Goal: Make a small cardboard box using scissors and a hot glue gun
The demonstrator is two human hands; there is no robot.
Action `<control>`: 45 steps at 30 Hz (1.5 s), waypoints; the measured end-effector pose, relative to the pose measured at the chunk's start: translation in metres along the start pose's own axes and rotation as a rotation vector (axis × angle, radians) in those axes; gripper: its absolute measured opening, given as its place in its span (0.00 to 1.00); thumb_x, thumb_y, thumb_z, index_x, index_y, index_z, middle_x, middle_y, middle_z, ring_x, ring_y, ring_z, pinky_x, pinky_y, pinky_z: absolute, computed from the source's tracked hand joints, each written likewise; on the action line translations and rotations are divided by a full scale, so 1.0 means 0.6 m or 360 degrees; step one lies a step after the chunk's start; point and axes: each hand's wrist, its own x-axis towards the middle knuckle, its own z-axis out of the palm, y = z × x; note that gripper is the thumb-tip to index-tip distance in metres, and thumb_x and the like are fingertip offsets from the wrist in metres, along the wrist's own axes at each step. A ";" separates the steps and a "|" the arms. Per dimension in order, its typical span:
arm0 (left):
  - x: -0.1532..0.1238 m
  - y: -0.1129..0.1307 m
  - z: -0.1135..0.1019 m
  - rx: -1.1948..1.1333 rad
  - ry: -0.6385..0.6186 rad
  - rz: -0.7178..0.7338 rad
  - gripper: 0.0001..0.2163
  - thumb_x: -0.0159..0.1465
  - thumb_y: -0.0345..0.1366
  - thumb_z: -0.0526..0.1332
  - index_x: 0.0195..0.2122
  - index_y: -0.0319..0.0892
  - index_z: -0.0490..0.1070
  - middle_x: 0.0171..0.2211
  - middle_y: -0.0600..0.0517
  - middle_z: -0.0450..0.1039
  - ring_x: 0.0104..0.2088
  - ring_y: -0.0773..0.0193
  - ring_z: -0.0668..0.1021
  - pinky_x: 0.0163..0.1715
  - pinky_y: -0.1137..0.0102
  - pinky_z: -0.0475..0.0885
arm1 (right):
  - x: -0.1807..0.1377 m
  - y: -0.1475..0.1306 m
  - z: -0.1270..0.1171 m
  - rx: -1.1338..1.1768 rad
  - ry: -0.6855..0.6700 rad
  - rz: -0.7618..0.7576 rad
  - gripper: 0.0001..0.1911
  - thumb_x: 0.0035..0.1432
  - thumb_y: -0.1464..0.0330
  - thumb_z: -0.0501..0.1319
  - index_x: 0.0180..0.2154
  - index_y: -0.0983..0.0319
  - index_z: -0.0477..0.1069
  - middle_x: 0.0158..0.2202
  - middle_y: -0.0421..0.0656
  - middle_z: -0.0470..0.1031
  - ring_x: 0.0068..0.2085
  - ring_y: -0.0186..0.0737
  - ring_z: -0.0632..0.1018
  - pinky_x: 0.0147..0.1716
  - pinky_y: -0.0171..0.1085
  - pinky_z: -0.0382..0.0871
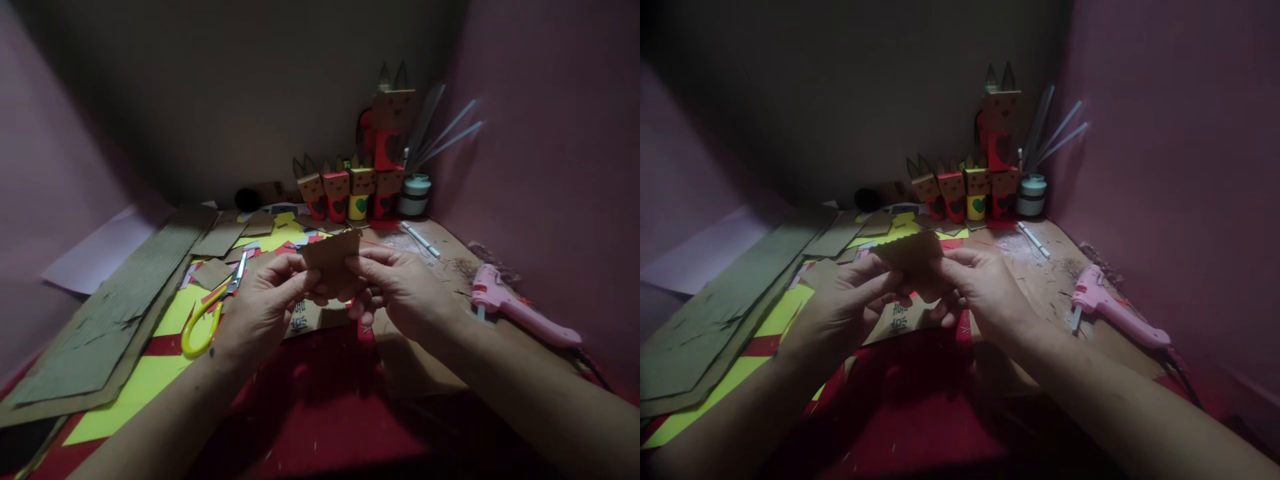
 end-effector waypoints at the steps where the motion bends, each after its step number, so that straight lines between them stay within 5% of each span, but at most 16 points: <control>1: 0.000 -0.001 0.001 -0.0001 -0.0011 0.0021 0.11 0.54 0.31 0.74 0.39 0.38 0.81 0.33 0.51 0.80 0.30 0.69 0.79 0.30 0.77 0.75 | 0.001 0.001 0.002 0.0029 -0.0014 0.0000 0.15 0.51 0.58 0.72 0.35 0.62 0.77 0.26 0.42 0.80 0.18 0.36 0.78 0.13 0.30 0.69; 11: -0.012 0.005 0.011 0.0109 0.0038 0.0092 0.04 0.62 0.33 0.67 0.34 0.39 0.79 0.32 0.50 0.81 0.33 0.64 0.81 0.40 0.72 0.76 | 0.002 0.006 0.019 0.0139 0.0036 -0.0195 0.11 0.53 0.62 0.71 0.29 0.62 0.74 0.25 0.41 0.79 0.23 0.36 0.79 0.21 0.32 0.75; 17: -0.010 0.007 0.017 0.0168 0.0094 -0.0032 0.04 0.63 0.31 0.65 0.35 0.38 0.80 0.30 0.49 0.81 0.30 0.65 0.81 0.36 0.73 0.76 | 0.009 0.015 0.020 0.0185 0.0079 -0.0119 0.09 0.56 0.65 0.69 0.32 0.64 0.74 0.26 0.44 0.81 0.23 0.36 0.80 0.22 0.31 0.75; 30: -0.006 0.010 0.018 0.0229 0.0081 -0.0065 0.14 0.64 0.27 0.60 0.21 0.37 0.77 0.21 0.50 0.78 0.25 0.70 0.78 0.33 0.78 0.74 | 0.016 0.033 0.017 0.0237 0.0066 -0.0061 0.10 0.55 0.63 0.69 0.32 0.63 0.73 0.26 0.43 0.80 0.23 0.35 0.79 0.23 0.32 0.75; 45: -0.009 -0.007 0.014 0.0102 0.0036 -0.0223 0.09 0.59 0.30 0.63 0.22 0.39 0.77 0.20 0.49 0.78 0.21 0.66 0.79 0.25 0.74 0.76 | 0.011 0.042 0.026 0.0175 0.0202 0.0042 0.09 0.54 0.69 0.67 0.24 0.61 0.70 0.21 0.44 0.79 0.23 0.37 0.80 0.22 0.33 0.75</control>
